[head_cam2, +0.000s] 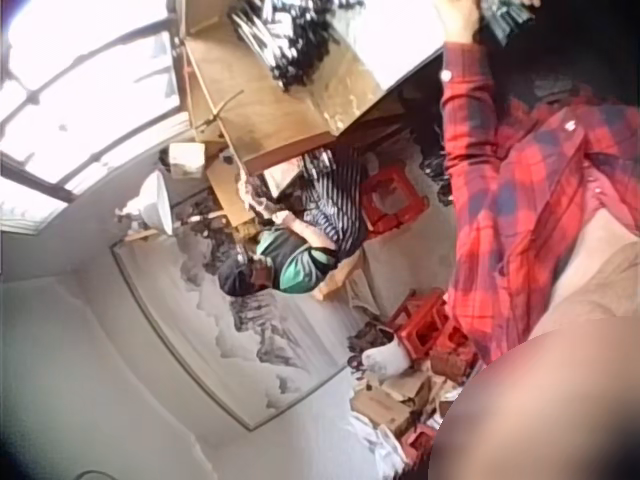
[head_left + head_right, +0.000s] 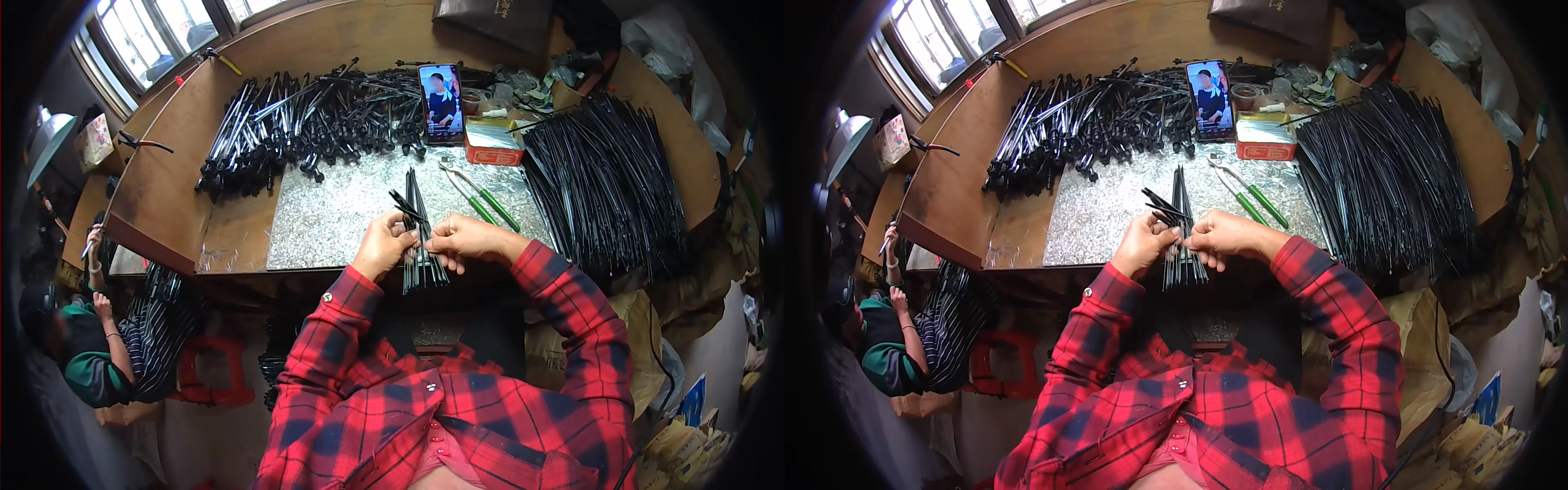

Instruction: The recorder is organizing, trimming with pliers, and bundling black composite rods in a manufacturing environment.

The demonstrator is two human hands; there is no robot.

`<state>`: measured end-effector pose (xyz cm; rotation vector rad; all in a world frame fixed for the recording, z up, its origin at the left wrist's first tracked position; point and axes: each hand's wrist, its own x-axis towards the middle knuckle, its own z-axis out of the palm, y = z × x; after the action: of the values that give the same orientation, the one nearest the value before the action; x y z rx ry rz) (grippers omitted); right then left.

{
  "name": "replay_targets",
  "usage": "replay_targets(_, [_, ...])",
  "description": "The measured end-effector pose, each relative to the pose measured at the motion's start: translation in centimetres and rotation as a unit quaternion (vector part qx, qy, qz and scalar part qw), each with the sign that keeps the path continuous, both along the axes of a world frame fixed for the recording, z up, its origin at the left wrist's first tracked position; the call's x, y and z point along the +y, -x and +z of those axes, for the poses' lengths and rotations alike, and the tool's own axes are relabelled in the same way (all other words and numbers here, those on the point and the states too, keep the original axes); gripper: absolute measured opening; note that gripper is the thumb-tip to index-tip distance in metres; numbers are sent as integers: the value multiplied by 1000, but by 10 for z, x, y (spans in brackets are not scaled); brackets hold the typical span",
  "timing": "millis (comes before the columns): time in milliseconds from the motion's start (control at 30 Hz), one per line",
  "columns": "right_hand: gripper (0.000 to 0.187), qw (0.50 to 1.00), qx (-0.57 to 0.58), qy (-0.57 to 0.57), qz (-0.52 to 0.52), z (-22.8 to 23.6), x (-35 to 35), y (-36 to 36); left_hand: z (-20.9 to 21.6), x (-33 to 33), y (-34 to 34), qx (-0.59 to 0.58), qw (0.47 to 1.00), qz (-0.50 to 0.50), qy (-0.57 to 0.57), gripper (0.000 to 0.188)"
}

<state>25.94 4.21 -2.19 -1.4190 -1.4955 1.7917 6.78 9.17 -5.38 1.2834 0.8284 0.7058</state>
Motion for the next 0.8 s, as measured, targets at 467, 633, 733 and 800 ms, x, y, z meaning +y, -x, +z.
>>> replay_targets(467, [30,990,98,30,-100,-21,1,-9,-6,-2,-17,6,999,39,-13,44])
replay_targets(633, [38,995,2,11,-97,-3,5,-18,-1,1,-21,35,999,17,-28,40])
replay_targets(733, [40,976,-168,-61,-121,6,14,-25,14,2,-19,111,992,24,-63,33])
replay_targets(800, [37,969,-148,-135,-146,3,20,-32,6,7,-18,254,912,78,-314,21])
